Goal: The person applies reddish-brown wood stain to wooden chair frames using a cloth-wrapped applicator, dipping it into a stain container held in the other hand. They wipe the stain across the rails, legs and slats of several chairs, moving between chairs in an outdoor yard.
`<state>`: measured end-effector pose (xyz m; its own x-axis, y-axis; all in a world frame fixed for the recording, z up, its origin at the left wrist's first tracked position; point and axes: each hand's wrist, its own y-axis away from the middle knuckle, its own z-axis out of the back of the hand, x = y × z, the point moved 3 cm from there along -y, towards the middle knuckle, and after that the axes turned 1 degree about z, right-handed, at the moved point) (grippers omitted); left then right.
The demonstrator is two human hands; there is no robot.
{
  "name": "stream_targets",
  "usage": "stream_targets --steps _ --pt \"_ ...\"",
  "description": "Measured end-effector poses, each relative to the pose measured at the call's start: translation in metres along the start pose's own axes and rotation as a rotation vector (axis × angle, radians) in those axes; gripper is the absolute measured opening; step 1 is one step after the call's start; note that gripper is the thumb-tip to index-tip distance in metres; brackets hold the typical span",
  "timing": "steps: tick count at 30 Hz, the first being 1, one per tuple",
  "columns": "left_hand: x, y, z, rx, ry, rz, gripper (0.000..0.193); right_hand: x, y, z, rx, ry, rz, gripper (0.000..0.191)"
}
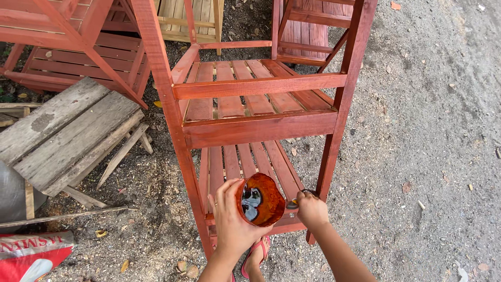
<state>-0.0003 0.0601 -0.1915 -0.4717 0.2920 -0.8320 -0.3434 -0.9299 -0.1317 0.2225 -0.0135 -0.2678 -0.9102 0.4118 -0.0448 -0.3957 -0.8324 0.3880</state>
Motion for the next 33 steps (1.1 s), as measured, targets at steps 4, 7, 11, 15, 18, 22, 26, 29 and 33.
stream_targets --steps 4,7,11,15,18,22,26,29,33 --pt "0.002 0.002 -0.004 0.022 -0.008 0.001 0.117 -0.028 -0.022 0.044 -0.237 -0.114 -0.009 0.052" --pt "0.002 0.000 -0.008 0.031 -0.007 -0.015 0.117 -0.035 -0.021 0.064 -0.507 -0.180 0.127 0.058" --pt "0.002 0.002 -0.009 0.040 0.002 -0.010 0.118 -0.024 -0.004 0.033 -0.403 -0.169 0.084 0.056" --pt "0.001 0.001 -0.006 0.034 -0.010 -0.006 0.118 -0.009 0.006 0.009 -0.129 -0.062 0.032 0.053" --pt "-0.004 0.001 0.000 0.013 -0.006 -0.043 0.117 -0.010 -0.001 0.036 -0.157 -0.018 0.095 0.052" --pt "-0.015 -0.006 0.007 -0.074 0.025 -0.127 0.111 -0.014 -0.014 0.119 -0.609 0.256 0.404 0.040" --pt "-0.022 -0.009 0.010 -0.145 0.045 -0.175 0.108 -0.017 -0.009 0.140 -0.705 0.347 0.488 0.034" --pt "-0.020 -0.009 0.010 -0.138 0.046 -0.152 0.108 -0.010 0.010 0.107 -0.655 0.262 0.454 0.037" --pt "-0.012 -0.004 0.007 -0.104 0.135 -0.135 0.107 0.002 0.029 0.050 -0.335 0.069 0.252 0.036"
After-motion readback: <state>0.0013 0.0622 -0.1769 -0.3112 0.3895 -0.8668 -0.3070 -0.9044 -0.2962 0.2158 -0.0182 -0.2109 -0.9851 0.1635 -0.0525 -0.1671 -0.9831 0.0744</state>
